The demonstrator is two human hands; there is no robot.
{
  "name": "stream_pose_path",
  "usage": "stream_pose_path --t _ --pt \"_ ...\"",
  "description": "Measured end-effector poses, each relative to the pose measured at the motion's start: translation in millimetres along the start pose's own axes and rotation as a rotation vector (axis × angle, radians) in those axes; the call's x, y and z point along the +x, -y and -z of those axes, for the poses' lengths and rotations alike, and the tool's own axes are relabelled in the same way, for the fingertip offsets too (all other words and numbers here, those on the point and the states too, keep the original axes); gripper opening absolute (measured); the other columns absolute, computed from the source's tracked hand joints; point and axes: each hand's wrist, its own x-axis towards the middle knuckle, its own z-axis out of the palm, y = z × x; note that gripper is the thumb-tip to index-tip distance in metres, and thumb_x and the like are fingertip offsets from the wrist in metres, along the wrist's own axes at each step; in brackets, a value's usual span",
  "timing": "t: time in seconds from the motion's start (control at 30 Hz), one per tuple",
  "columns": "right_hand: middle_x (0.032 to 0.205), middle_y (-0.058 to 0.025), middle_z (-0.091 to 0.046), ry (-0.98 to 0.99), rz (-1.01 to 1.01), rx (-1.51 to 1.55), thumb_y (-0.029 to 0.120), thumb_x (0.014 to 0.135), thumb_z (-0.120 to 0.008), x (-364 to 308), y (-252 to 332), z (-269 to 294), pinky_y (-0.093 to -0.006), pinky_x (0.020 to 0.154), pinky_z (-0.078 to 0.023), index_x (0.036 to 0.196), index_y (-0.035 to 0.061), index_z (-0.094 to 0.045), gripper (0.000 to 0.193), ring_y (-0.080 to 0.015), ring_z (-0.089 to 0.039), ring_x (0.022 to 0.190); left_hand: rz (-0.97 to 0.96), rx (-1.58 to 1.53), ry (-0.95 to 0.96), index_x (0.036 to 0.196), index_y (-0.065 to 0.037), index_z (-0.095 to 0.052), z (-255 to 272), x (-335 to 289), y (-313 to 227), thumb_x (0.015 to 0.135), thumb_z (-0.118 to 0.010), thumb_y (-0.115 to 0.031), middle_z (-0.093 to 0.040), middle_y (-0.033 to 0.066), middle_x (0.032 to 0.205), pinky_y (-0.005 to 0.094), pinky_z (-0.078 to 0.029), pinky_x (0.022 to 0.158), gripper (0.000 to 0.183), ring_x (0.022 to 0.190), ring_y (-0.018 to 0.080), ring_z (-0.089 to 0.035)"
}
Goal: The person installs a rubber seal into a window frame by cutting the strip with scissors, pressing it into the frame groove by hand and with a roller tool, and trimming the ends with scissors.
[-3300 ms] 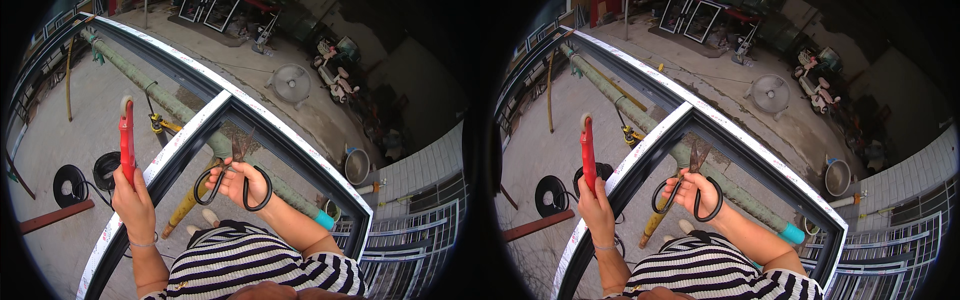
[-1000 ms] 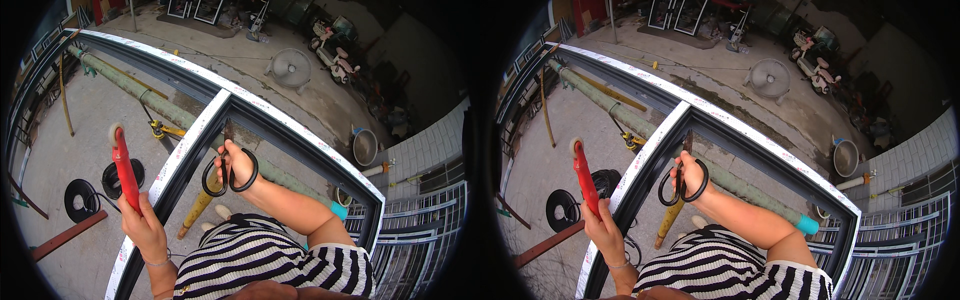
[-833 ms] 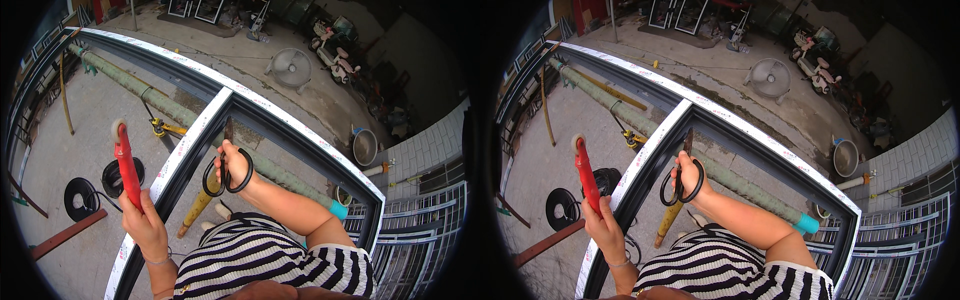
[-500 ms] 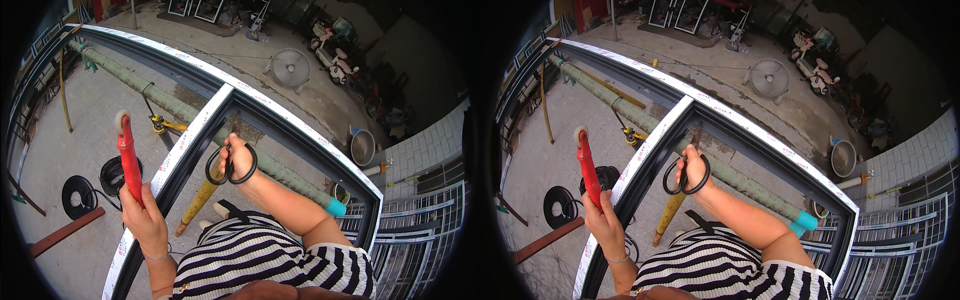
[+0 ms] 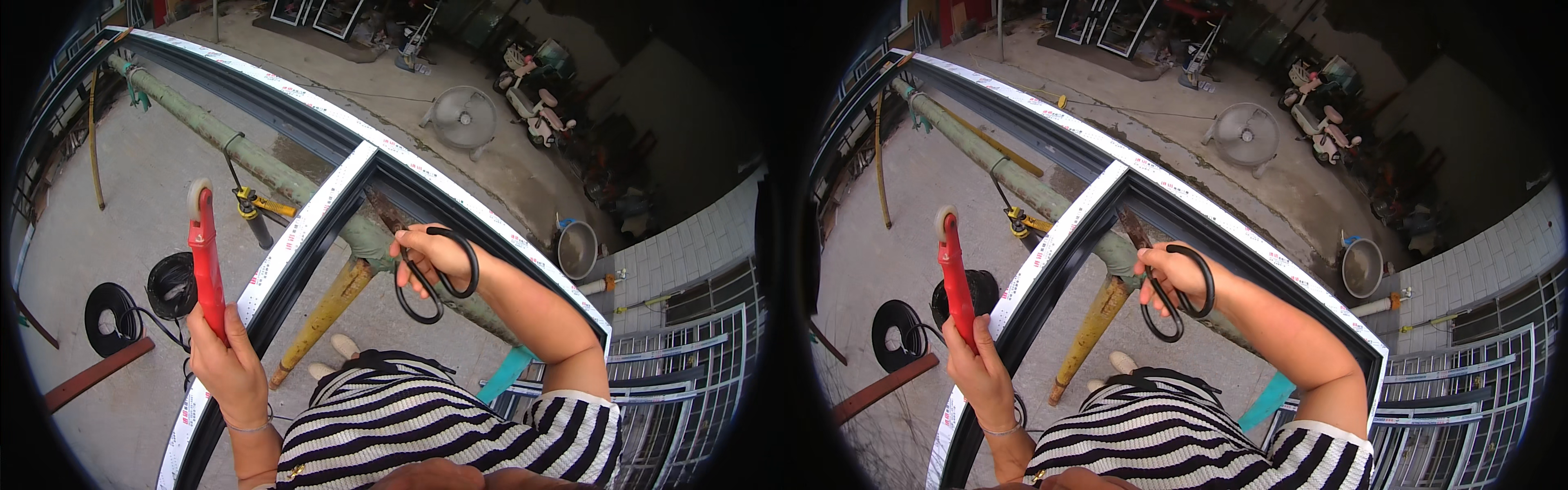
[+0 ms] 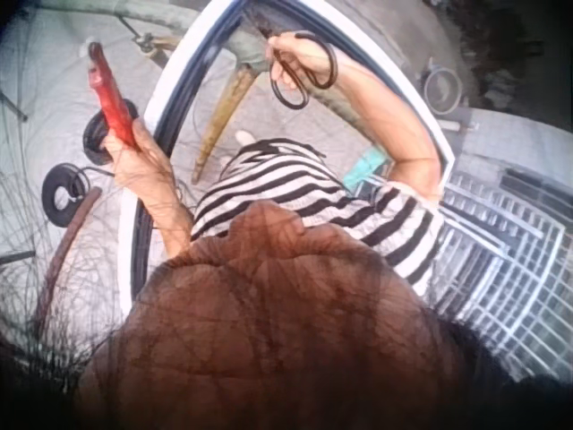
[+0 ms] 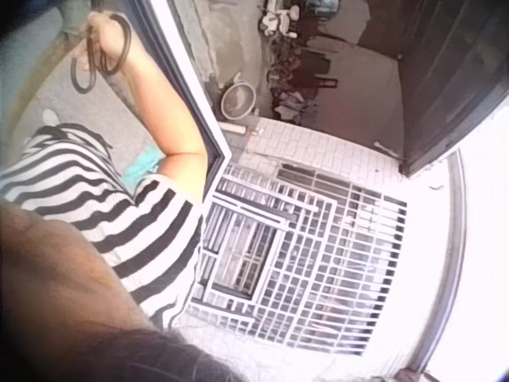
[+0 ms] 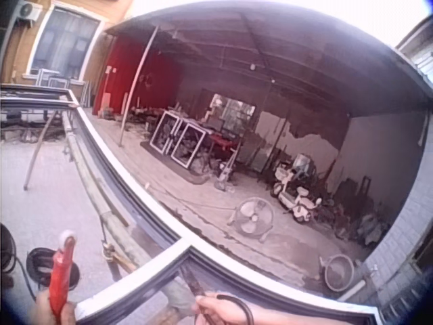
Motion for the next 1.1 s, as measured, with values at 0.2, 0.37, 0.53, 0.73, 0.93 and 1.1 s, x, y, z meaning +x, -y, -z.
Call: stream_pose_path --t 0.2,0.37,0.53,0.73,0.93,1.1 --pt "0.083 -0.0126 -0.069 -0.423 0.337 -1.691 0.025 0.083 -0.074 -65 68 44 -0.0429 0.067 -0.051 0.106 0.0073 -0.068 0.030 -0.0331 -0.067 0.079 -0.024 -0.005 0.007 0.114 0.001 -0.056 2 0 3 0.102 -0.059 -0.016 -0.061 0.0176 0.080 0.0349 -0.044 0.059 0.021 0.063 0.0237 -0.053" --pt "0.086 -0.0046 -0.057 -0.388 0.719 -2.213 0.011 0.077 -0.069 -35 105 72 -0.0385 0.069 -0.051 0.100 0.0138 -0.069 0.023 -0.0241 -0.062 0.084 0.062 -0.003 0.026 0.114 0.001 -0.057 4 0 0 0.101 -0.060 -0.017 -0.062 0.0156 0.083 0.0341 -0.045 0.062 0.022 0.066 0.0238 -0.056" --pt "0.091 -0.0027 -0.056 -0.237 0.808 -2.314 0.011 0.076 -0.069 -6 114 63 -0.0336 0.078 -0.048 0.094 0.0155 -0.070 0.019 -0.0210 -0.059 0.093 0.070 0.004 0.027 0.113 0.003 -0.057 1 -2 0 0.099 -0.061 -0.012 -0.062 0.0168 0.082 0.0361 -0.046 0.062 0.020 0.067 0.0280 -0.058" --pt "0.090 -0.0018 -0.055 -0.274 0.974 -2.352 0.015 0.077 -0.066 9 118 53 -0.0309 0.078 -0.045 0.088 0.0154 -0.068 0.012 -0.0191 -0.056 0.090 0.080 -0.005 -0.002 0.110 0.001 -0.058 -1 -2 -2 0.101 -0.059 -0.014 -0.062 0.0141 0.082 0.0334 -0.045 0.061 0.018 0.066 0.0219 -0.055" --pt "0.091 -0.0010 -0.058 -0.271 0.928 -2.408 0.016 0.079 -0.066 14 122 50 -0.0304 0.080 -0.044 0.084 0.0164 -0.071 0.007 -0.0189 -0.058 0.094 0.083 0.005 0.022 0.113 0.006 -0.056 2 -2 -1 0.096 -0.063 -0.005 -0.062 0.0190 0.083 0.0380 -0.047 0.061 0.021 0.066 0.0326 -0.061" --pt "0.092 -0.0013 -0.058 -0.255 0.934 -2.393 0.016 0.079 -0.066 19 119 55 -0.0306 0.081 -0.045 0.085 0.0162 -0.071 0.008 -0.0191 -0.057 0.095 0.097 -0.001 0.017 0.113 0.006 -0.056 1 -3 -1 0.096 -0.063 -0.006 -0.062 0.0195 0.082 0.0385 -0.047 0.061 0.021 0.066 0.0333 -0.061"
